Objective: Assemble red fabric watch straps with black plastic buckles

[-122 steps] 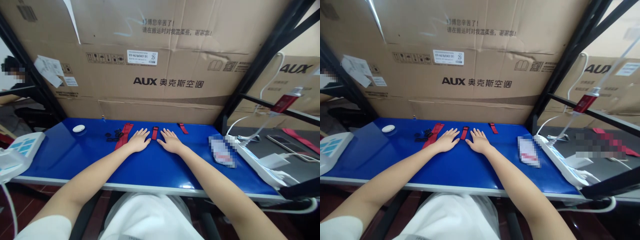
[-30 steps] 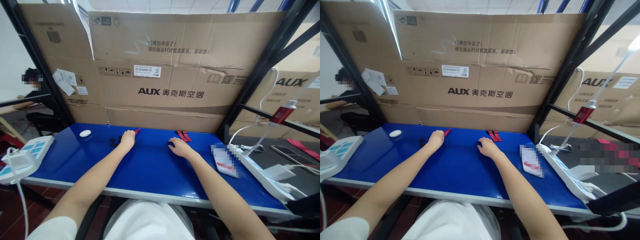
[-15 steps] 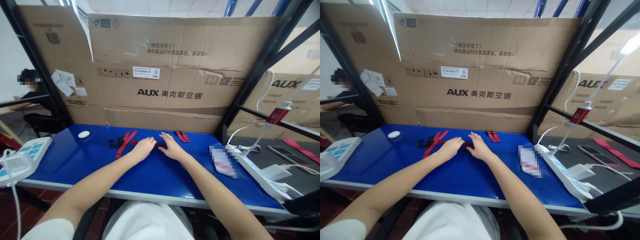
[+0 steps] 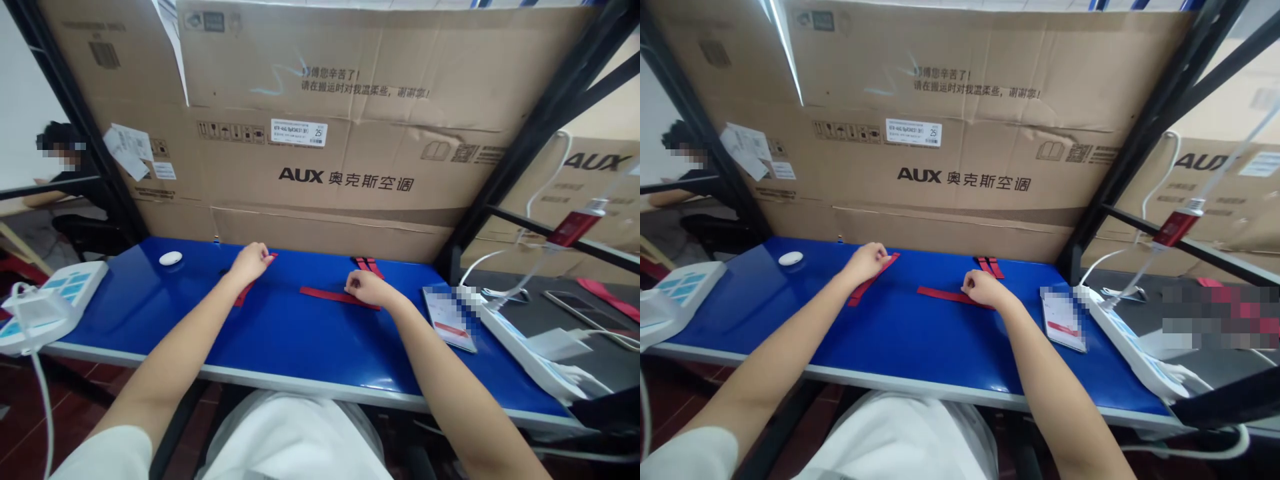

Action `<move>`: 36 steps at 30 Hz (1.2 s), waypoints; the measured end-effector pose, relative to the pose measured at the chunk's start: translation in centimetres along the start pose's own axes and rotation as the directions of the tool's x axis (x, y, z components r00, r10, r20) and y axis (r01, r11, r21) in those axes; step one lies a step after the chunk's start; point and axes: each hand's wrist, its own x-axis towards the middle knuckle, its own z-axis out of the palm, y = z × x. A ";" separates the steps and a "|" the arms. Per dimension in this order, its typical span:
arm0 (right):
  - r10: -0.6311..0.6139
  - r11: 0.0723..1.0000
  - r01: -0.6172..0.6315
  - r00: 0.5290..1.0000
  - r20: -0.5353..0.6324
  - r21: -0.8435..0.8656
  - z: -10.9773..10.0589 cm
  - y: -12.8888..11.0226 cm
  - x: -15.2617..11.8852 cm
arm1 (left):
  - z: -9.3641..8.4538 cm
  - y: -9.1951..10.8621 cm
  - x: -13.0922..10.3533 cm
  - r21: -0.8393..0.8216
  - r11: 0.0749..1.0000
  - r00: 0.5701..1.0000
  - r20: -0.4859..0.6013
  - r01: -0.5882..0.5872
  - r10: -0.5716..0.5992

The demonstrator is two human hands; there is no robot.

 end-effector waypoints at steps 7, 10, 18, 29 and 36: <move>-0.121 0.993 0.120 0.989 -0.086 -0.013 4.4 -4.7 1.0 | -5.2 -8.3 0.6 0.058 0.947 0.850 0.427 0.315 -0.309; -0.123 0.992 0.125 0.990 -0.063 0.019 5.4 -5.5 1.3 | -4.8 -8.8 0.2 0.006 0.939 0.757 0.589 0.345 -0.282; -0.165 0.963 0.159 0.986 0.009 0.218 4.8 -4.1 1.0 | -3.6 -7.6 -0.2 0.019 0.896 0.662 0.667 0.444 -0.342; -0.173 0.959 0.207 0.968 -0.181 0.192 5.2 -4.9 1.0 | -3.8 -5.6 0.0 -0.278 0.918 0.883 0.449 0.285 -0.138; -0.099 0.898 0.125 0.992 -0.084 0.422 5.5 -5.4 0.9 | 1.8 2.5 -1.7 -0.880 0.411 0.903 0.355 0.237 0.242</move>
